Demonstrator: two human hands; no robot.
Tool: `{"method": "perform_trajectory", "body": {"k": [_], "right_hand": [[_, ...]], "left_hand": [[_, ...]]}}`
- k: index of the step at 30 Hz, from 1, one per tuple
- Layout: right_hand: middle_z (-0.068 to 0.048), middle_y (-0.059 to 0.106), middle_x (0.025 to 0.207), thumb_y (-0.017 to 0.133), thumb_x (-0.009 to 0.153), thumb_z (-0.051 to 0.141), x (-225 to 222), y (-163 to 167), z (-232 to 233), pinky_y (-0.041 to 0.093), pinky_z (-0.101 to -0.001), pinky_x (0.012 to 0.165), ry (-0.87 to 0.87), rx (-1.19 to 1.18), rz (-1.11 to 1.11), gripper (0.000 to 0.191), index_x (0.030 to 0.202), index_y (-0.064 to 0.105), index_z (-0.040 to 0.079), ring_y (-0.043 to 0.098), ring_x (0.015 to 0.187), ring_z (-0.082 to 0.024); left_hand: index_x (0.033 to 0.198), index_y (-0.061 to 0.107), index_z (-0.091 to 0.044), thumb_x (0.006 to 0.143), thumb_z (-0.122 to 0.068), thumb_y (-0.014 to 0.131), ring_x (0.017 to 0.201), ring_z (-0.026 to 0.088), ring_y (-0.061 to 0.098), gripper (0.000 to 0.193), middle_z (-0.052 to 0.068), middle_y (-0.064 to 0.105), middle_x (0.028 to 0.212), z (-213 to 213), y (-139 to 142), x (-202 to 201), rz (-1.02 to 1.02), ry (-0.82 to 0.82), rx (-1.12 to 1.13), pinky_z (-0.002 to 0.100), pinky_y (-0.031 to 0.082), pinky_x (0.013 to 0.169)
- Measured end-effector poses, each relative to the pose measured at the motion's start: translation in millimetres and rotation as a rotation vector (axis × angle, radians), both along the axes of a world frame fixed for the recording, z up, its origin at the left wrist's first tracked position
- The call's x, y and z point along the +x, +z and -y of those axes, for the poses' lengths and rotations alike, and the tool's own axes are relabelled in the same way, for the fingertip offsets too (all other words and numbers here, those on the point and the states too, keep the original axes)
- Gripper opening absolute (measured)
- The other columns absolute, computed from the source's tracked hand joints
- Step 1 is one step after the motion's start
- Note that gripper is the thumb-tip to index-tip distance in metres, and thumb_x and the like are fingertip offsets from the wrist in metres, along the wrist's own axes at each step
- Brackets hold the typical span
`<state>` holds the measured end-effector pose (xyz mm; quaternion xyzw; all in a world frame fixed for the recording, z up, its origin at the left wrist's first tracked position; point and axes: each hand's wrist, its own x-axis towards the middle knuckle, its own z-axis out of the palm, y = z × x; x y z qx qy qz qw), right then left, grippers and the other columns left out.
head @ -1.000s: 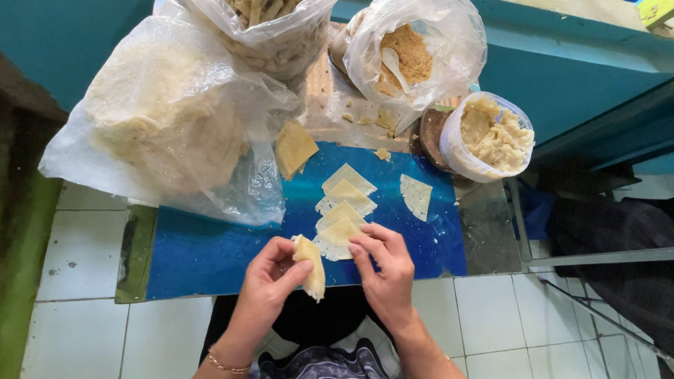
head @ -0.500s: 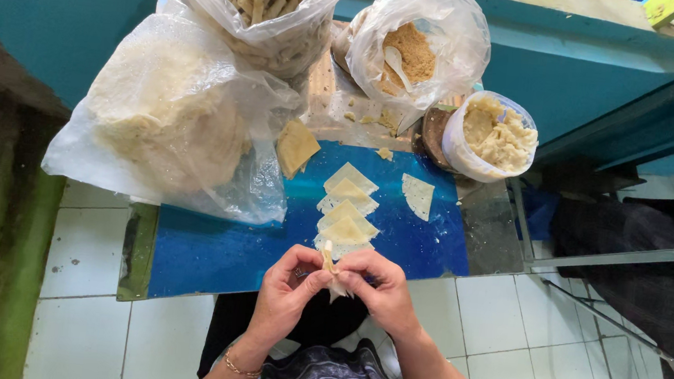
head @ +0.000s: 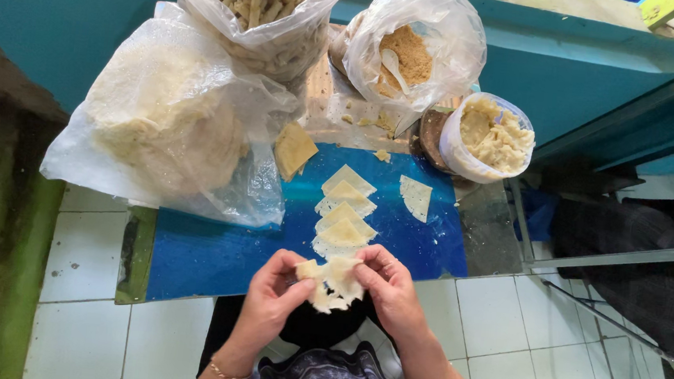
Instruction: The person sits at a workbench and folds small square dough wrappers by hand, pinching each piece closed and placing the folded pieces in a row on a blue board. They occasionally reach into a plastic bag of brown powder to coat or dust a piece before folding it and setting it with the others.
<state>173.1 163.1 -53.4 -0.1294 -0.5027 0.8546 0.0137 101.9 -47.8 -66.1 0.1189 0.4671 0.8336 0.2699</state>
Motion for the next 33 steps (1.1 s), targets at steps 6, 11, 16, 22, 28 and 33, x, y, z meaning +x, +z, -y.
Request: {"method": "perform_trajectory", "body": {"k": [6,11,16,22,28,33], "right_hand": [[-0.005,0.071,0.098,0.061,0.096,0.006,0.8,10.8,-27.5,0.056,-0.0298,0.078,-0.187,-0.141,0.015,0.014,0.11,0.064,0.004,0.069,0.086,-0.013],[-0.006,0.072,0.102,0.067,0.096,0.005,-4.0,29.9,-15.2,0.056,-0.0322,0.083,-0.404,0.947,-0.273,0.012,0.108,0.067,0.007,0.069,0.093,-0.019],[-0.005,0.071,0.107,0.074,0.08,0.008,-8.6,45.6,15.5,0.051,-0.0421,0.089,-0.073,1.776,-0.61,0.024,0.104,0.071,0.009,0.068,0.102,-0.028],[-0.007,0.069,0.11,0.079,0.083,0.018,-2.0,46.1,26.7,0.049,-0.041,0.088,-0.123,1.649,-0.524,0.025,0.106,0.073,0.008,0.065,0.105,-0.028],[-0.009,0.071,0.112,0.075,0.089,0.011,-1.3,28.4,24.5,0.053,-0.0358,0.087,-0.247,1.424,-0.392,0.013,0.102,0.076,0.009,0.067,0.1,-0.026],[-0.007,0.072,0.113,0.064,0.099,0.01,3.9,17.9,14.7,0.056,-0.0302,0.093,-0.12,0.784,-0.244,0.023,0.121,0.071,0.007,0.069,0.105,-0.017]], "left_hand": [[0.103,0.06,-0.001,0.092,0.006,0.064,0.09,0.011,0.061,0.014,0.005,0.063,0.099,40.2,-8.0,-16.0,-0.057,0.026,0.049,0.028,0.052,0.081],[0.103,0.059,-0.002,0.091,0.006,0.065,0.091,0.013,0.061,0.016,0.004,0.062,0.1,47.8,-9.0,-21.6,-0.009,0.117,0.105,0.031,0.052,0.083],[0.108,0.059,-0.001,0.091,0.004,0.064,0.101,0.015,0.065,0.018,0.007,0.066,0.111,38.9,-9.5,-20.8,0.068,0.126,0.205,0.034,0.053,0.09],[0.116,0.06,0.001,0.093,0.003,0.063,0.106,0.02,0.067,0.023,0.013,0.068,0.114,35.7,-11.2,-20.1,0.119,0.107,0.226,0.038,0.054,0.095],[0.111,0.057,0.001,0.093,0.003,0.063,0.109,0.021,0.067,0.02,0.014,0.067,0.119,18.1,-5.8,-11.9,0.156,0.008,0.292,0.042,0.055,0.098],[0.112,0.059,0.002,0.095,0.003,0.064,0.111,0.018,0.065,0.018,0.013,0.067,0.118,7.2,-1.2,-6.7,0.085,-0.074,0.247,0.038,0.053,0.1]]}}
